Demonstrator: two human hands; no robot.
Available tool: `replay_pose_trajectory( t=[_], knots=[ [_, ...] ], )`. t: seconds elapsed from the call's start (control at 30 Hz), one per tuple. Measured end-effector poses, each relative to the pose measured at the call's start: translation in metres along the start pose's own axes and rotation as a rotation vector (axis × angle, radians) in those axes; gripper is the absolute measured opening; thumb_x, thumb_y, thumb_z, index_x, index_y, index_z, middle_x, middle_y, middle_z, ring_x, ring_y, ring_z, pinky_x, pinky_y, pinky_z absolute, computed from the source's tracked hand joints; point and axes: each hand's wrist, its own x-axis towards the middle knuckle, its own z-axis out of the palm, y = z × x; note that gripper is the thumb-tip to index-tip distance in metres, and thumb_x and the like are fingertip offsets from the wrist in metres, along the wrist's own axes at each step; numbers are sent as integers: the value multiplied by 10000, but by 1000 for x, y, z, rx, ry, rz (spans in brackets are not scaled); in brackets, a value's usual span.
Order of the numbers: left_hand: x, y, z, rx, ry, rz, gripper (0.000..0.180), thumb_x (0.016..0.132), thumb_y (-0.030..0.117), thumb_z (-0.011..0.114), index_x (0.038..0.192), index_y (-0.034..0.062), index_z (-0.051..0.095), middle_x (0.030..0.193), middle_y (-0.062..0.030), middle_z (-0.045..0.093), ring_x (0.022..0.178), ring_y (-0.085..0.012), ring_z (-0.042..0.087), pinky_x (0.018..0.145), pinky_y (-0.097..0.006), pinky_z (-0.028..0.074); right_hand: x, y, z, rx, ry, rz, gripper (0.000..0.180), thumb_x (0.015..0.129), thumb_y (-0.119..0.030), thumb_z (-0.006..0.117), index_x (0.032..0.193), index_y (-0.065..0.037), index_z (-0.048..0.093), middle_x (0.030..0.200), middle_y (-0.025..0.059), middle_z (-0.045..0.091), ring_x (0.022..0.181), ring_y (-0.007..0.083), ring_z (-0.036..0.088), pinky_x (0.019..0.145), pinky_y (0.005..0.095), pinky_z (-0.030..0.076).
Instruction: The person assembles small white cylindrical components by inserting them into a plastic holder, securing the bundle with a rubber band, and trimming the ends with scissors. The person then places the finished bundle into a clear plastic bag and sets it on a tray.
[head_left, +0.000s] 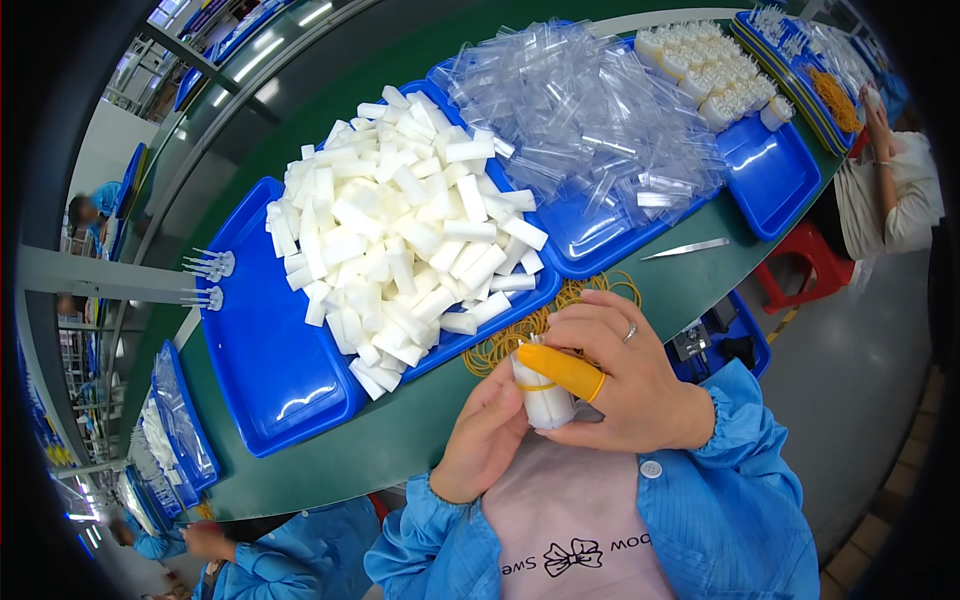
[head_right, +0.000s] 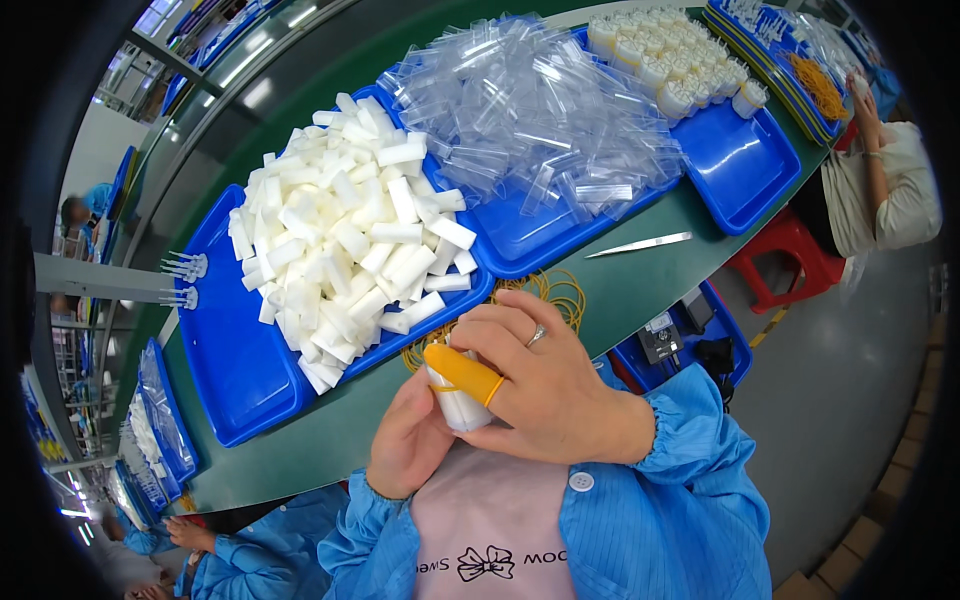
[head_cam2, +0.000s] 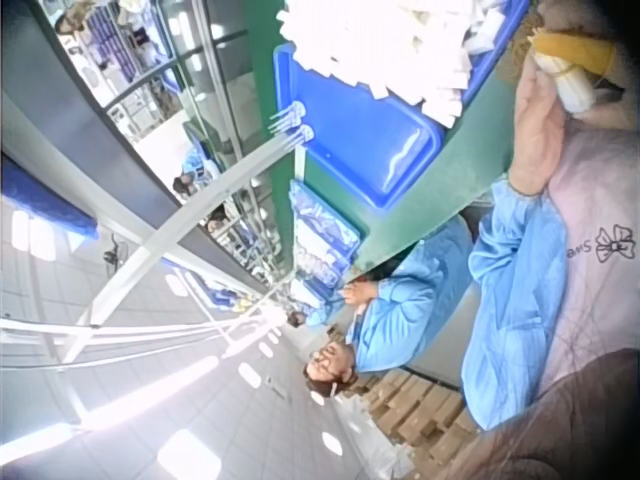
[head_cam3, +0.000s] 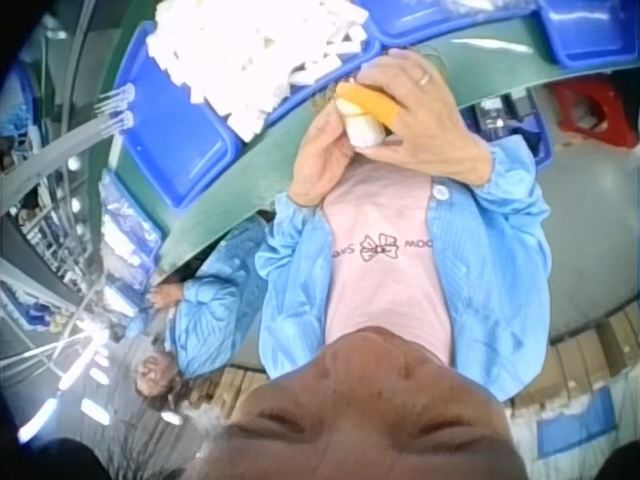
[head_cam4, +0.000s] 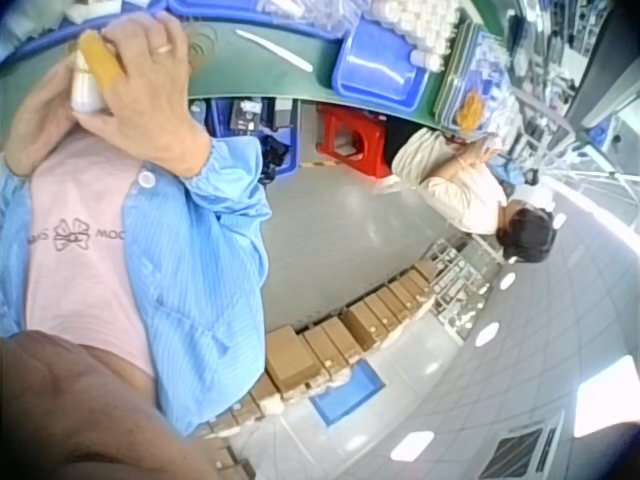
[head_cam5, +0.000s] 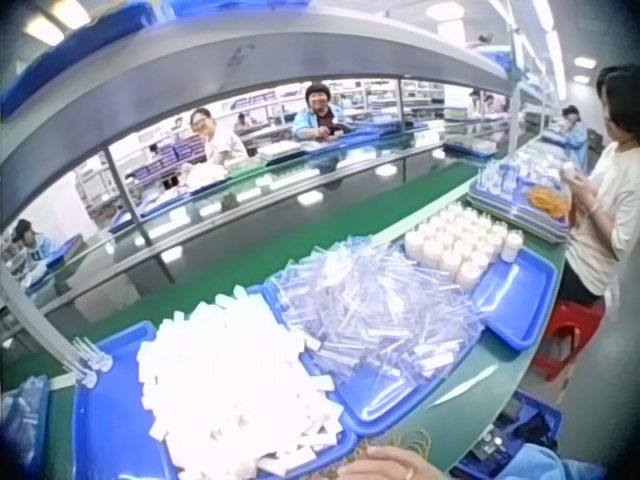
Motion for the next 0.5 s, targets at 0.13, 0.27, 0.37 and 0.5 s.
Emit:
replay_pose_trajectory(
  t=[0.13, 0.27, 0.37, 0.5],
  knots=[
    [-1, -5, -7, 119, 31, 34, 698, 887, 412, 593, 1392, 28, 302, 1325, -80, 458, 1221, -180, 457, 1021, -358, 364, 0, -1, 5, -11, 26, -20, 582, 593, -233, 776, 1122, -53, 613, 1135, 91, 498, 1109, 262, 492, 989, 486, 355],
    [1, -3, -2, -34, 0, 61, 672, 888, 402, 588, 1372, 15, 329, 1303, -103, 477, 1192, -203, 485, 1012, -363, 372, 1, 1, -3, 256, -14, 64, 689, 627, -259, 783, 1228, -33, 534, 1197, 122, 484, 1109, 290, 500, 993, 445, 361],
    [1, -3, -12, -146, -128, -25, 660, 893, 392, 573, 1370, 6, 329, 1300, -131, 476, 1179, -229, 497, 1017, -369, 370, 1, 14, -9, 628, -81, 214, 791, 644, -295, 798, 1307, -26, 461, 1257, 137, 476, 1148, 296, 488, 992, 399, 367],
    [1, -4, -7, -59, -138, -142, 643, 903, 387, 542, 1353, -23, 334, 1287, -172, 474, 1163, -264, 499, 985, -374, 391, -10, 33, -1, 823, -221, 227, 614, 711, -230, 767, 1242, -41, 524, 1292, 127, 471, 1181, 267, 476, 986, 367, 373]
  ],
)
